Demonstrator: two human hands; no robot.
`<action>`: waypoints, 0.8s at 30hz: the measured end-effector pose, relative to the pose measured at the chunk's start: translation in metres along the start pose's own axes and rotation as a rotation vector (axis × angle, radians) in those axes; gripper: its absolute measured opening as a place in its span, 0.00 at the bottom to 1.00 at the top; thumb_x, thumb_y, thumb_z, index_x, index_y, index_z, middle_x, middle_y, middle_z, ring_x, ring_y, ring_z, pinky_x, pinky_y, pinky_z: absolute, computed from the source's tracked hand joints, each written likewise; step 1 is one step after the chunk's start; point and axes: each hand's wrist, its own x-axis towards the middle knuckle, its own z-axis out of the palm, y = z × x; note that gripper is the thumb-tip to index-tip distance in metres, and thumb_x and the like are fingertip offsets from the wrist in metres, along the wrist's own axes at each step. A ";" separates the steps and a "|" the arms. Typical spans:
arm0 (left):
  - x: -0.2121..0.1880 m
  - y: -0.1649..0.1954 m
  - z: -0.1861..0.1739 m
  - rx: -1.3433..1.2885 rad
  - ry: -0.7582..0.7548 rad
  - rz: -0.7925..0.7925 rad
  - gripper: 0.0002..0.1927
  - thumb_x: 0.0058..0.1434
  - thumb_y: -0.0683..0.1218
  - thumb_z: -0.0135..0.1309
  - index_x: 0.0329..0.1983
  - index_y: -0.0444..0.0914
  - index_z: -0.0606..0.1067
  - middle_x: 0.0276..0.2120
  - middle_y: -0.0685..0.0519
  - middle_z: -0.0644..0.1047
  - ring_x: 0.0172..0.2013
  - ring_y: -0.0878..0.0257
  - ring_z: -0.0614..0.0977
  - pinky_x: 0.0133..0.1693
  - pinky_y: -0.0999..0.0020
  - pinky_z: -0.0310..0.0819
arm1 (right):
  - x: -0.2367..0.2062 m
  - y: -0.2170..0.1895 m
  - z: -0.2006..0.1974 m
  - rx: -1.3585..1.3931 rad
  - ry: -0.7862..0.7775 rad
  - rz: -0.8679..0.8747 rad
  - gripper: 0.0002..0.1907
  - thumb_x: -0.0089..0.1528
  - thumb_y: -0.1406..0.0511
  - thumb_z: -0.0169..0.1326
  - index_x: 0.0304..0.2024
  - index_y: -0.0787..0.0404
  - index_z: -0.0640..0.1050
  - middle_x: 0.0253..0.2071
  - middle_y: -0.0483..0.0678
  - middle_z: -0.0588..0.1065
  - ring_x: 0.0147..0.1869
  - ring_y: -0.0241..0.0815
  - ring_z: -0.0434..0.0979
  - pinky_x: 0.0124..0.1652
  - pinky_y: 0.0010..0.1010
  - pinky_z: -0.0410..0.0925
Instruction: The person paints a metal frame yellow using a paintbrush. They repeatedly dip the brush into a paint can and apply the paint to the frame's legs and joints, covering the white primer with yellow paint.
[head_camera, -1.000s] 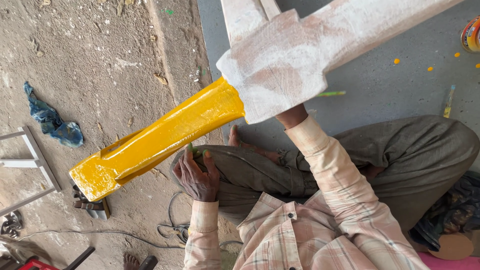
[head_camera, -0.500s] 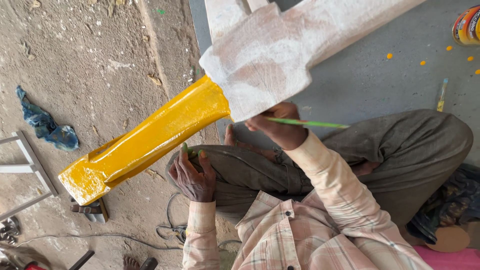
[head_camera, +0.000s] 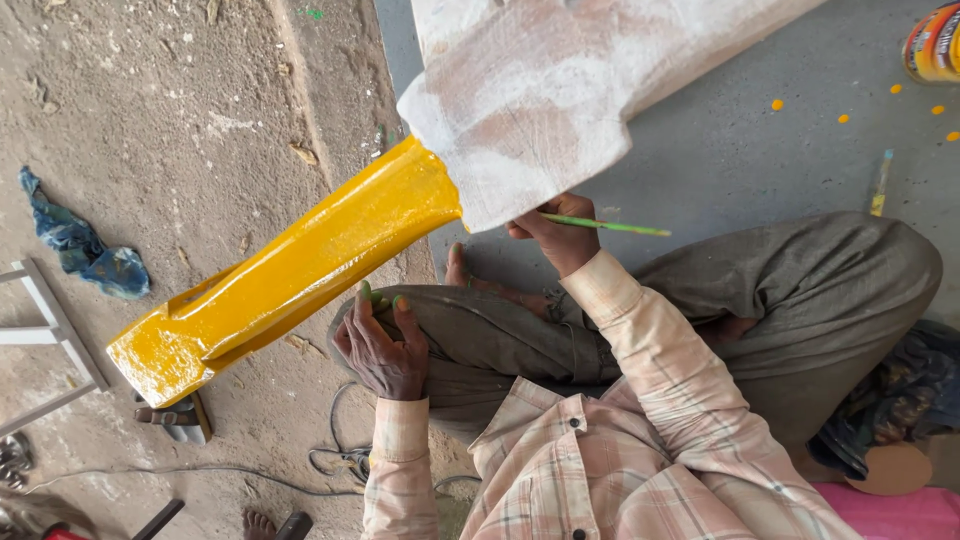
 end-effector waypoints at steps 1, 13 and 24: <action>0.000 0.000 0.001 0.009 0.010 0.008 0.24 0.74 0.52 0.52 0.64 0.30 0.70 0.43 0.47 0.78 0.44 0.54 0.80 0.55 0.57 0.66 | -0.002 0.000 -0.001 -0.060 0.024 -0.034 0.10 0.63 0.67 0.63 0.39 0.71 0.81 0.33 0.52 0.82 0.34 0.36 0.83 0.35 0.25 0.78; -0.001 -0.001 0.000 -0.023 0.009 -0.005 0.24 0.74 0.52 0.52 0.63 0.29 0.70 0.44 0.47 0.79 0.44 0.54 0.80 0.55 0.57 0.67 | -0.048 -0.011 0.034 -0.068 -0.025 -0.189 0.10 0.65 0.66 0.60 0.43 0.68 0.80 0.37 0.54 0.82 0.38 0.37 0.83 0.40 0.29 0.79; -0.002 -0.002 0.002 -0.024 0.017 0.005 0.24 0.74 0.52 0.52 0.64 0.30 0.70 0.44 0.47 0.79 0.45 0.54 0.80 0.56 0.57 0.66 | -0.029 0.011 0.002 0.263 0.038 0.025 0.08 0.65 0.67 0.60 0.42 0.68 0.79 0.37 0.54 0.81 0.38 0.40 0.83 0.41 0.30 0.78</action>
